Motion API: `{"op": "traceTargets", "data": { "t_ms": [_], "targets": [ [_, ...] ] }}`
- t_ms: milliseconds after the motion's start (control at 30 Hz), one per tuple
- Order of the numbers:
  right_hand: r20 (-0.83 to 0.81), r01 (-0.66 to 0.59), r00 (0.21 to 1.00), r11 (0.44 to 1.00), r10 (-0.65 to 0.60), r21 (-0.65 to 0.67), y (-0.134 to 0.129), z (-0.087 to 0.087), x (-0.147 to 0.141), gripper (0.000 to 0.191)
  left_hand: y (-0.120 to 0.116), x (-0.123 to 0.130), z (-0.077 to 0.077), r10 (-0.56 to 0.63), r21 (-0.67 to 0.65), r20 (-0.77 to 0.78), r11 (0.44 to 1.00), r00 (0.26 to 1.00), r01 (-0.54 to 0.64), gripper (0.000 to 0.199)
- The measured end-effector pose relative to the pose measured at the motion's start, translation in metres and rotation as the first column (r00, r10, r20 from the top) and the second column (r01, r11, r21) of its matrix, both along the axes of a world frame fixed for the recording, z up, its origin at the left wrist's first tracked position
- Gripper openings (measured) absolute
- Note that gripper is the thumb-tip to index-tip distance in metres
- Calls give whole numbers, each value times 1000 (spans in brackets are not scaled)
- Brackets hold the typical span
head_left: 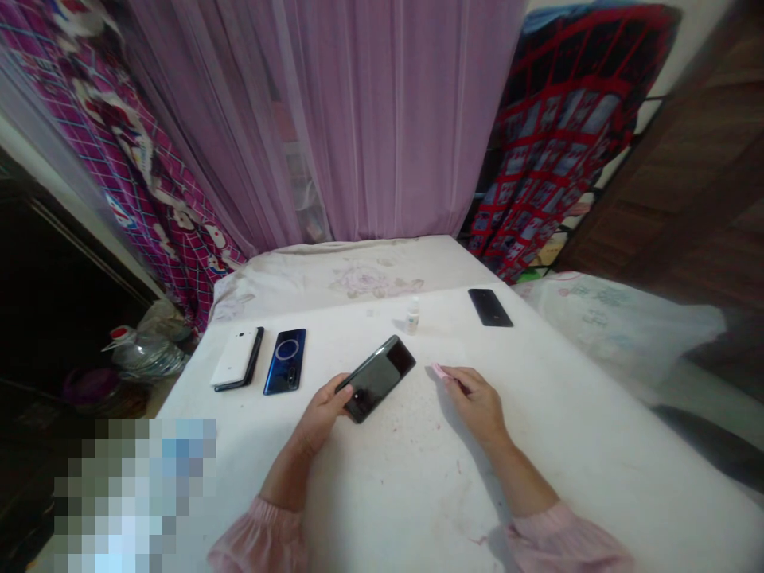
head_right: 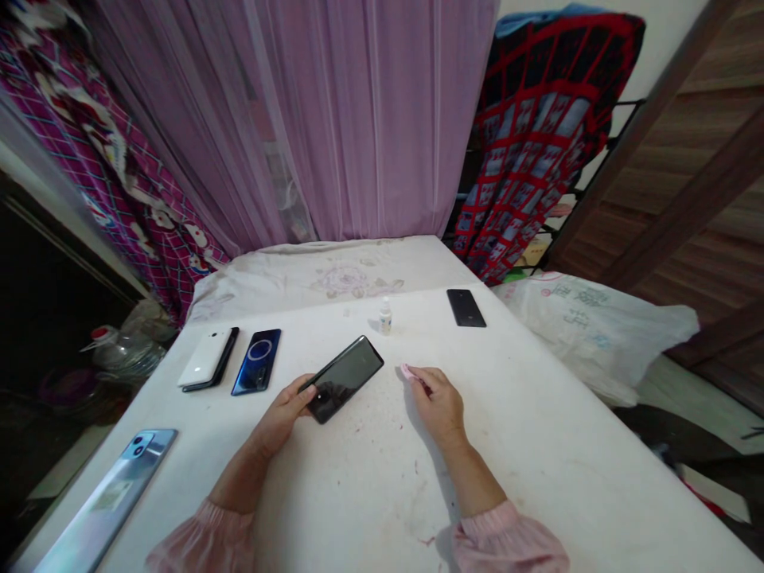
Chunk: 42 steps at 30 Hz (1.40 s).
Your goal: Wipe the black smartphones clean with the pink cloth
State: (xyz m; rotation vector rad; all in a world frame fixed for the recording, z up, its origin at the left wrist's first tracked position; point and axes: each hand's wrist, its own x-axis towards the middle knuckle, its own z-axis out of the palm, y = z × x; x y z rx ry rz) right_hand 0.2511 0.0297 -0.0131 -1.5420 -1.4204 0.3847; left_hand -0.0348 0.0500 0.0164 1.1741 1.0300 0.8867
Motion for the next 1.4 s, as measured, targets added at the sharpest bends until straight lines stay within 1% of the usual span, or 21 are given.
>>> {"op": "traceTargets", "data": {
  "t_ms": [67, 133, 200, 233, 267, 333, 400, 433, 467, 533, 600, 700, 800, 900, 933, 1033, 1100, 1167, 1233, 1300, 1400],
  "targets": [
    [-2, 0, 1000, 1000, 0, -1, 0, 0, 0, 33, -1, 1, -1, -28, 72, -35, 997, 999, 31, 53],
    [-8, 5, 1000, 1000, -5, 3, 0, 0, 0, 32, -3, 4, -3, 4, 206, -137, 978, 991, 24, 46],
    [-20, 5, 1000, 1000, -5, 16, 1, -1, 0, 30, -9, 8, -5, 71, 394, -284, 918, 956, 48, 35],
    [-27, 8, 1000, 1000, -8, 27, 1, -2, 0, 30, -12, 10, -6, 103, 494, -353, 864, 930, 92, 30],
    [-33, 14, 999, 999, -13, 39, 2, -3, 0, 30, -16, 13, -6, 134, 591, -409, 793, 903, 150, 28],
    [-43, 37, 998, 997, -35, 63, 3, -4, 1, 30, -22, 19, -6, 192, 739, -487, 611, 852, 285, 28],
    [-52, 64, 997, 995, -61, 74, 4, -5, 2, 30, -27, 24, -6, 250, 800, -543, 444, 802, 403, 30],
    [-56, 75, 996, 994, -71, 76, 4, -5, 2, 30, -28, 27, -6, 276, 804, -569, 384, 775, 454, 30],
    [-60, 84, 995, 993, -79, 77, 4, -5, 2, 30, -29, 28, -6, 298, 797, -595, 341, 746, 499, 31],
    [-66, 93, 994, 993, -88, 78, 3, -4, 3, 31, -29, 31, -8, 331, 770, -638, 295, 695, 566, 32],
    [-70, 99, 993, 992, -94, 74, 1, -3, 4, 31, -28, 32, -11, 346, 741, -671, 290, 656, 606, 31],
    [-48, 98, 994, 994, -96, 55, -5, -2, 5, 32, -29, 34, -14, 331, 696, -718, 325, 612, 641, 30],
    [13, 80, 997, 996, -80, 48, -14, -1, 5, 31, -30, 35, -14, 293, 668, -744, 373, 601, 644, 29],
    [76, 75, 994, 996, -79, 51, -25, 1, 3, 30, -32, 38, -15, 255, 652, -750, 441, 610, 617, 31],
    [102, 72, 992, 996, -77, 52, -28, 2, 2, 30, -32, 39, -16, 253, 644, -754, 469, 606, 605, 36],
    [214, 58, 975, 997, -67, 51, -35, 5, -1, 28, -31, 42, -22, 285, 614, -773, 557, 566, 559, 64],
    [308, 70, 948, 996, -84, 57, -36, 6, -3, 26, -30, 44, -25, 295, 593, -789, 594, 539, 543, 73],
    [385, 90, 916, 993, -112, 74, -36, 8, -5, 24, -30, 45, -27, 294, 577, -802, 609, 520, 544, 70],
    [424, 76, 899, 993, -110, 95, -36, 9, -8, 22, -30, 47, -26, 298, 567, -810, 614, 504, 549, 66],
    [425, 16, 903, 993, -65, 118, -39, 12, -15, 21, -30, 48, -24, 305, 561, -818, 614, 488, 556, 65],
    [385, -132, 921, 980, 65, 150, -47, 17, -34, 22, -29, 49, -22, 326, 565, -819, 600, 472, 567, 63]
  ]
}}
